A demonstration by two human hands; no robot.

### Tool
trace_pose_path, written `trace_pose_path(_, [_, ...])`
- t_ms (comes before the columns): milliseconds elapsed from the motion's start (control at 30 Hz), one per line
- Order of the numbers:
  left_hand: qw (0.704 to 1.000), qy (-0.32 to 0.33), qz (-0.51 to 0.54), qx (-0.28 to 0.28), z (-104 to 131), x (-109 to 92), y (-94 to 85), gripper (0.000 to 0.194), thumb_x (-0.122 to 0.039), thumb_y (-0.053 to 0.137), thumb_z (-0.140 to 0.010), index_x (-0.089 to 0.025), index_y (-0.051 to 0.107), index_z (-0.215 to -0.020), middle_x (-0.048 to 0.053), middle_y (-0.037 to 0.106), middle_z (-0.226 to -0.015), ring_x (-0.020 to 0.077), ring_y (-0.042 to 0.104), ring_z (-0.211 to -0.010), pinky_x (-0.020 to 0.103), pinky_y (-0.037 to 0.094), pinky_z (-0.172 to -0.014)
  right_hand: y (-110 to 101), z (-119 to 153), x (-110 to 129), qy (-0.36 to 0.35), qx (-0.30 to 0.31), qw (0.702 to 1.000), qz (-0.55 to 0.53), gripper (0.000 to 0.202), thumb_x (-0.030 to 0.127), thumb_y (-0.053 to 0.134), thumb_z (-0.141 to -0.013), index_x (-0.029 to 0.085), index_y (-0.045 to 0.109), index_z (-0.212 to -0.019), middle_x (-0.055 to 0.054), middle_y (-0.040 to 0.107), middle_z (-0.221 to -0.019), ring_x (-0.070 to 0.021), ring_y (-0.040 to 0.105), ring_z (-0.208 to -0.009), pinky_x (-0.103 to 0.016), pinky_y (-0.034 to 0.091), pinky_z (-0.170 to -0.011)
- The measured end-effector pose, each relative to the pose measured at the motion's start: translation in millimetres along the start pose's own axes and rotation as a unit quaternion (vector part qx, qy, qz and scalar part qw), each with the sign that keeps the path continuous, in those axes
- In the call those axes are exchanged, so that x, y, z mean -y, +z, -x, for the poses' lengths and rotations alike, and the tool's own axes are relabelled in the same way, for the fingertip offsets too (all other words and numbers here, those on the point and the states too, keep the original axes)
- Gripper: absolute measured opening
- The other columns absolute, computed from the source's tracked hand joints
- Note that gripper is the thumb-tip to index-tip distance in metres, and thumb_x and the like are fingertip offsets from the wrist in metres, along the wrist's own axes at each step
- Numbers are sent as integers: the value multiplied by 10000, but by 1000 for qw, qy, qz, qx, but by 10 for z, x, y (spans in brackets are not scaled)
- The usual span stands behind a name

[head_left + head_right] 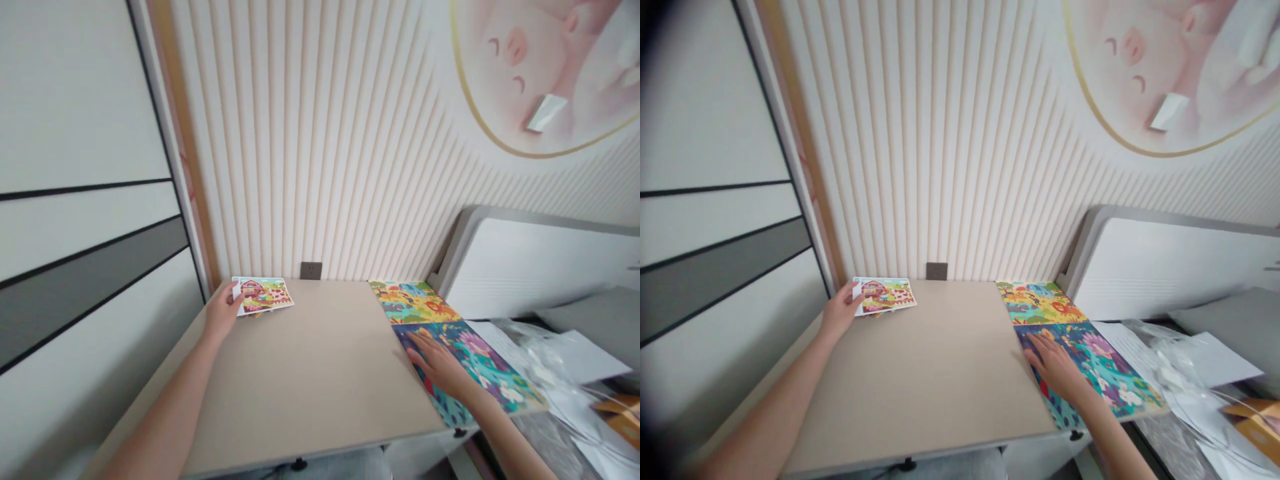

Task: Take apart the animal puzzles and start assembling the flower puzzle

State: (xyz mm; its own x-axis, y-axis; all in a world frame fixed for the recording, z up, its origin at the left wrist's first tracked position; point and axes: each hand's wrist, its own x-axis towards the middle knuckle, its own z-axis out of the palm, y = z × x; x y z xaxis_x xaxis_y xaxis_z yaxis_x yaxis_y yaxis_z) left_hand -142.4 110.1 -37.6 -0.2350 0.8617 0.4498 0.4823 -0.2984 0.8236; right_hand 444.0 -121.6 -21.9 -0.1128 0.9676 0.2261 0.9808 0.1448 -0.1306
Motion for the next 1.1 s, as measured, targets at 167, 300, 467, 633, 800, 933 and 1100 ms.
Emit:
trace_pose_path(167, [974, 84, -207, -39, -45, 146, -4, 509, -376, 559, -876, -126, 556, -1320, 174, 626, -1257, 330, 592, -1150, 492, 448, -1025, 98, 577, -963, 92, 10, 993, 70, 727, 628, 386, -942, 256, 329, -1564, -85, 364, -1589, -319, 293, -1480, -520, 314, -1185])
trace_pose_path(300, [944, 156, -282, -70, 105, -115, 11, 446, -320, 487, -941, -132, 556, -1339, 210, 490, -1418, 375, 430, -1340, 554, 355, -1099, 249, 759, -919, 110, 11, 990, 88, 663, 637, 354, -951, 350, 338, -1548, -26, 284, -1628, -300, 303, -1477, -520, 317, -1180])
trace_pose_path(467, [927, 257, -273, -23, 366, -606, 175, 443, -225, 477, -947, -211, 536, -1386, 151, 410, -1498, 348, 367, -1403, 549, 305, -1154, 282, 787, -421, 104, 8, 990, 96, 650, 618, 359, -966, 376, 271, -1563, -24, 227, -1649, -288, 237, -1503, -551, 266, -1187])
trace_pose_path(633, [897, 356, -244, 92, 647, -867, 495, 523, -177, 450, -953, -228, 440, -1473, 137, 471, -1451, 309, 406, -1382, 525, 321, -1162, 295, 769, 215, 89, 6, 992, 93, 667, 634, 382, -954, 376, 276, -1560, -41, 235, -1647, -318, 207, -1510, -587, 261, -1171])
trace_pose_path(800, [855, 423, -235, 186, 916, -993, 688, 573, -203, 489, -956, -245, 378, -1517, 118, 501, -1440, 282, 420, -1375, 495, 333, -1170, 355, 582, 1116, 82, 28, 994, 72, 693, 664, 333, -963, 316, 302, -1561, -89, 168, -1658, -330, 137, -1523, -573, 192, -1190])
trace_pose_path(933, [826, 453, -229, 244, 996, -1036, 667, 523, -275, 515, -972, -233, 428, -1485, 114, 515, -1435, 275, 424, -1369, 487, 346, -1163, 419, 309, 1794, 134, 25, 989, 58, 737, 692, 287, -961, 264, 330, -1558, -154, 207, -1640, -382, 139, -1514, -623, 115, -1177])
trace_pose_path(1100, [815, 463, -202, 285, 983, -1030, 626, 410, -362, 530, -975, -238, 566, -1364, 111, 575, -1370, 282, 470, -1325, 497, 368, -1140, 576, -7, 2276, 146, -14, 989, 32, 751, 665, 320, -964, 197, 366, -1549, -199, 268, -1613, -445, 149, -1496, -686, 71, -1139])
